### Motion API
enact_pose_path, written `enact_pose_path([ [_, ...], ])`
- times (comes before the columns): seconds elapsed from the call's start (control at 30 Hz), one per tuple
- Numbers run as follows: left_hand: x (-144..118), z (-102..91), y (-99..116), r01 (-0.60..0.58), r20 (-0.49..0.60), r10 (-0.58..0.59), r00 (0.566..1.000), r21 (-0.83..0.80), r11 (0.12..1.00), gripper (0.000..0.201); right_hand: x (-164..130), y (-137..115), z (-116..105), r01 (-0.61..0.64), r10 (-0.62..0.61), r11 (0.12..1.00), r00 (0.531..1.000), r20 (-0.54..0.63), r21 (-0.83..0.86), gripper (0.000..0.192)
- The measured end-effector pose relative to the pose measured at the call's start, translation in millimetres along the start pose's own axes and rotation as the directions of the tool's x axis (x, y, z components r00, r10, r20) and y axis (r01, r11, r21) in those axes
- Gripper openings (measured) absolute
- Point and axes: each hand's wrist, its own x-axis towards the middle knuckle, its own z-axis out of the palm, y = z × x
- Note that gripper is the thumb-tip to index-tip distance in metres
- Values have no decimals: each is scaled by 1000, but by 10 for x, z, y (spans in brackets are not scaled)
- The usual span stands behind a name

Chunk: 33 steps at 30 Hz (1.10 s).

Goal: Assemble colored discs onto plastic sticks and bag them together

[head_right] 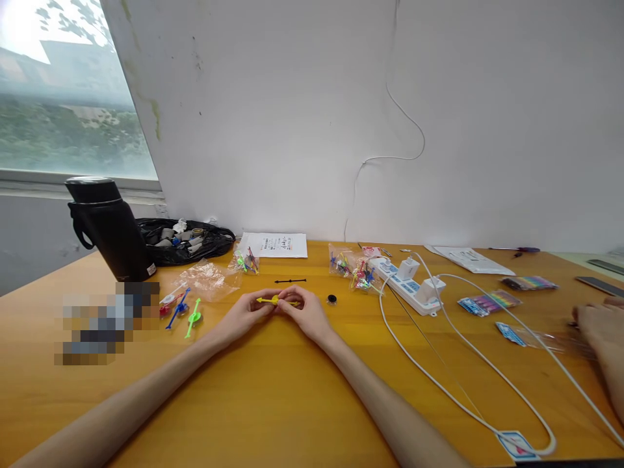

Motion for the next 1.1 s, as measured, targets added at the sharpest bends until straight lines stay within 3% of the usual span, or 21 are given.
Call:
enact_pose_path([
  [0.33, -8, 17, 65, 64, -22, -64, 998, 32, 997, 47, -10, 46, 17, -53, 46, 994, 996, -75, -95, 31],
  [0.57, -13, 5, 34, -2, -56, 5, 998, 54, 999, 41, -27, 82, 60, -31, 1, 976, 990, -138, -217, 32],
  [0.73, -5, 15, 42, 36, -118, -21, 993, 121, 992, 40, -33, 56, 78, -12, -38, 953, 987, -156, -303, 26],
  [1.1, -24, 26, 84, -4, -77, 11, 997, 81, 997, 36, -38, 15, 62, 18, -71, 948, 985, -156, -319, 38],
])
